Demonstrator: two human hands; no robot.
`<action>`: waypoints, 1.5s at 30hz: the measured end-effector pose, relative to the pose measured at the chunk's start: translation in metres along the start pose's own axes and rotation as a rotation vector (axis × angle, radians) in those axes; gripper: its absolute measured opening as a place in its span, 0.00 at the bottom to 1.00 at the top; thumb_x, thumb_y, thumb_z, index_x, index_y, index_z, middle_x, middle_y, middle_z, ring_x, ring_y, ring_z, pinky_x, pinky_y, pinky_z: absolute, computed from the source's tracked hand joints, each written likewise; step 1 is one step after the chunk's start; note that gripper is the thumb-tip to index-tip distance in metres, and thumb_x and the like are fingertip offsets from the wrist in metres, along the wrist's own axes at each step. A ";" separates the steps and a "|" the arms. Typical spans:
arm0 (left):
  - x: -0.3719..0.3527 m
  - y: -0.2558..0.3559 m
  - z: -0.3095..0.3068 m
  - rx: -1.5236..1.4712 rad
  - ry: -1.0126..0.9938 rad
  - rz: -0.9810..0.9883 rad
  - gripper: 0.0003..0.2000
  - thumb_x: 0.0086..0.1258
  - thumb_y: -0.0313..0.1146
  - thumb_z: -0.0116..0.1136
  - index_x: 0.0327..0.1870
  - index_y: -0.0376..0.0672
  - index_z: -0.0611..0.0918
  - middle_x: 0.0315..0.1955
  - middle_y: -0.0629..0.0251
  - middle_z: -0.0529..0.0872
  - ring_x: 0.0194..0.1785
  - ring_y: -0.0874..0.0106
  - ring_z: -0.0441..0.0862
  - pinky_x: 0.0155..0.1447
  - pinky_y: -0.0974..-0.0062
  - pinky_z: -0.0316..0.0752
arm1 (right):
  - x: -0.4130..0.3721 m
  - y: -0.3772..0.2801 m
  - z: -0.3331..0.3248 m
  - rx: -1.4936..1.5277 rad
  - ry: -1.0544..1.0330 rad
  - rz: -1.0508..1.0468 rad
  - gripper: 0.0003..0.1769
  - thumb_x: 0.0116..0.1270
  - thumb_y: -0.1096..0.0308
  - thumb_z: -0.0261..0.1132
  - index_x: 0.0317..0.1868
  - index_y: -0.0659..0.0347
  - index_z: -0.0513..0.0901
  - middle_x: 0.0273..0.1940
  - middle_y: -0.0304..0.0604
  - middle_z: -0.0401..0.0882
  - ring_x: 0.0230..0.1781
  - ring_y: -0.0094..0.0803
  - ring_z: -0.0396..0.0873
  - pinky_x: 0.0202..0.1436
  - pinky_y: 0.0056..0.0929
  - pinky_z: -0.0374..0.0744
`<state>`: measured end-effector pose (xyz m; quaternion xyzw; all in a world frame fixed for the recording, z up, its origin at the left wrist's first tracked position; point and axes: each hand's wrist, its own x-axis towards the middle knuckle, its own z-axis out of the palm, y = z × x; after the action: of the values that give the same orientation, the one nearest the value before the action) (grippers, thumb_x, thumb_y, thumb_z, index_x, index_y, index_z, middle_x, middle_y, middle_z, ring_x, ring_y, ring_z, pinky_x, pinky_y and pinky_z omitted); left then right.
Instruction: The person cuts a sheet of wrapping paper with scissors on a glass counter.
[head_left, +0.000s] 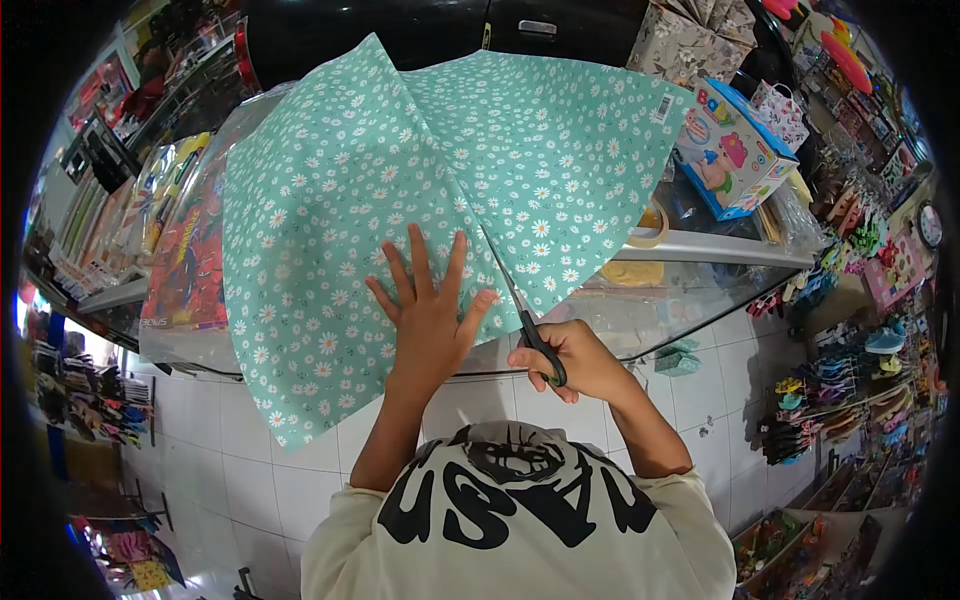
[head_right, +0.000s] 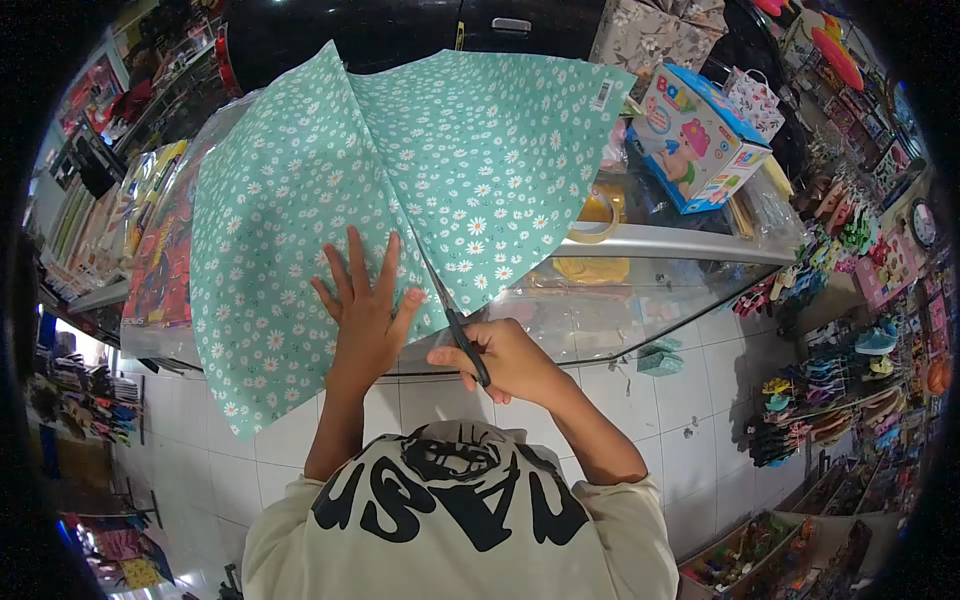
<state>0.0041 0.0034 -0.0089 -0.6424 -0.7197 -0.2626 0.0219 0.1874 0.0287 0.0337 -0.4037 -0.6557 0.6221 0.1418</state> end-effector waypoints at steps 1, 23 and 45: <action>0.000 0.000 0.000 -0.002 0.000 0.000 0.30 0.71 0.56 0.40 0.71 0.56 0.58 0.72 0.48 0.38 0.72 0.40 0.29 0.65 0.34 0.23 | 0.000 -0.001 0.000 -0.006 0.002 0.002 0.24 0.59 0.53 0.68 0.19 0.65 0.76 0.13 0.37 0.72 0.05 0.20 0.66 0.07 0.20 0.62; 0.001 -0.003 0.000 -0.033 -0.017 0.019 0.30 0.70 0.52 0.44 0.71 0.55 0.57 0.71 0.45 0.39 0.71 0.37 0.28 0.63 0.32 0.23 | 0.022 0.001 -0.007 0.125 -0.061 -0.005 0.28 0.58 0.46 0.67 0.23 0.68 0.80 0.12 0.39 0.73 0.06 0.20 0.67 0.08 0.19 0.61; -0.001 0.012 0.003 -0.045 0.001 -0.045 0.30 0.70 0.56 0.41 0.70 0.53 0.60 0.71 0.47 0.41 0.72 0.41 0.28 0.64 0.34 0.20 | 0.040 0.026 -0.028 0.271 -0.234 -0.113 0.27 0.64 0.50 0.61 0.49 0.67 0.73 0.16 0.42 0.73 0.10 0.19 0.66 0.23 0.22 0.72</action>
<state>0.0166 0.0045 -0.0077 -0.6261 -0.7279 -0.2795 0.0020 0.1900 0.0738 0.0021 -0.2682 -0.5996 0.7384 0.1526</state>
